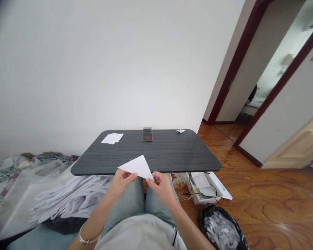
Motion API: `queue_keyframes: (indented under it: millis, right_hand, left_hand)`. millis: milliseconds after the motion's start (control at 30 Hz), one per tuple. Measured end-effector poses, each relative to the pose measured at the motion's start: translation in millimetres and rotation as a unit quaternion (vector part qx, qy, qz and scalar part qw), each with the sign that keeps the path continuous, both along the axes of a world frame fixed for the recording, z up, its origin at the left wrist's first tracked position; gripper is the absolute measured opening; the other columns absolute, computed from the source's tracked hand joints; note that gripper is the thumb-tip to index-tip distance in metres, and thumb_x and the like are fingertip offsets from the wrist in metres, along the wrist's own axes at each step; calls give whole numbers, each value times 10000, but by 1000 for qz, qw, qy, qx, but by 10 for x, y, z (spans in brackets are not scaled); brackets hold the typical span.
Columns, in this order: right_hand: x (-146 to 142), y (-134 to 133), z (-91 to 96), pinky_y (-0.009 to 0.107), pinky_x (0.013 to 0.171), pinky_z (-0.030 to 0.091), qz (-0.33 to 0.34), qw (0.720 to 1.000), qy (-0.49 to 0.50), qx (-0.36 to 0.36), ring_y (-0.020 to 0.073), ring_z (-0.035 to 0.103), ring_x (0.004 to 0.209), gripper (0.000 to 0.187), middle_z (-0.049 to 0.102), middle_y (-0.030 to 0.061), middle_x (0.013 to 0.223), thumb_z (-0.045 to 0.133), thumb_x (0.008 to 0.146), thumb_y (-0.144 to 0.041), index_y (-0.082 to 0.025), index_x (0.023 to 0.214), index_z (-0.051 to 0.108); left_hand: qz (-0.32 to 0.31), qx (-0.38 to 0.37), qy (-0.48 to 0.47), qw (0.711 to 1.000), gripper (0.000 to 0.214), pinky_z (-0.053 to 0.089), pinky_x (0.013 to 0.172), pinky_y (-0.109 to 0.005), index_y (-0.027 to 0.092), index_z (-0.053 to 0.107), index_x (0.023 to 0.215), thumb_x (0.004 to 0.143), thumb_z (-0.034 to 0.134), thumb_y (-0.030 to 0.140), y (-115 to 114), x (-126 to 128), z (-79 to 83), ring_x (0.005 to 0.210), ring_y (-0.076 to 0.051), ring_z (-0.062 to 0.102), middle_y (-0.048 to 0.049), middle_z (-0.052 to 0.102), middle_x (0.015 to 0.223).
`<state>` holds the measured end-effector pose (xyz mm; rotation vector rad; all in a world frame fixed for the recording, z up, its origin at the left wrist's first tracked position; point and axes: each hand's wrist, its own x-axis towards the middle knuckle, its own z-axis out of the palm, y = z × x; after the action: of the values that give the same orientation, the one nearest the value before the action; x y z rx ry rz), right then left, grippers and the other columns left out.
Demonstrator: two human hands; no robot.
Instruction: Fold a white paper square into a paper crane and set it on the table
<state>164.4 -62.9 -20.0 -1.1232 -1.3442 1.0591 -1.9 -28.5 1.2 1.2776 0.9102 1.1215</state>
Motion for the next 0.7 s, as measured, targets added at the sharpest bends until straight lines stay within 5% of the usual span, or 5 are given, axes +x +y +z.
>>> queue_keyframes:
  millis: [233, 433, 700]
  right_hand:
    - [117, 25, -18, 186, 358, 237, -6, 999, 38, -4, 56, 325, 346, 278, 405, -74, 437, 622, 723, -406, -180, 602, 517]
    - [92, 46, 1, 185, 362, 246, 34, 998, 51, -20, 59, 371, 352, 329, 488, -44, 478, 545, 767, -477, -165, 666, 582]
    - [48, 15, 57, 176, 356, 246, 2, 998, 64, -17, 57, 379, 359, 301, 496, -45, 477, 574, 734, -449, -178, 613, 523]
  left_hand:
    - [91, -7, 16, 996, 230, 351, 478, -209, 118, 626, 585, 592, 730, 323, 51, -197, 64, 476, -92, 471, 3, 607, 527]
    - [76, -15, 0, 997, 221, 357, 487, -209, 121, 629, 589, 592, 731, 317, 23, -144, 82, 499, -101, 491, 0, 620, 542]
    - [69, -12, 2, 998, 214, 377, 507, -218, 122, 641, 611, 596, 732, 315, 7, -93, 72, 510, -106, 503, -1, 628, 554]
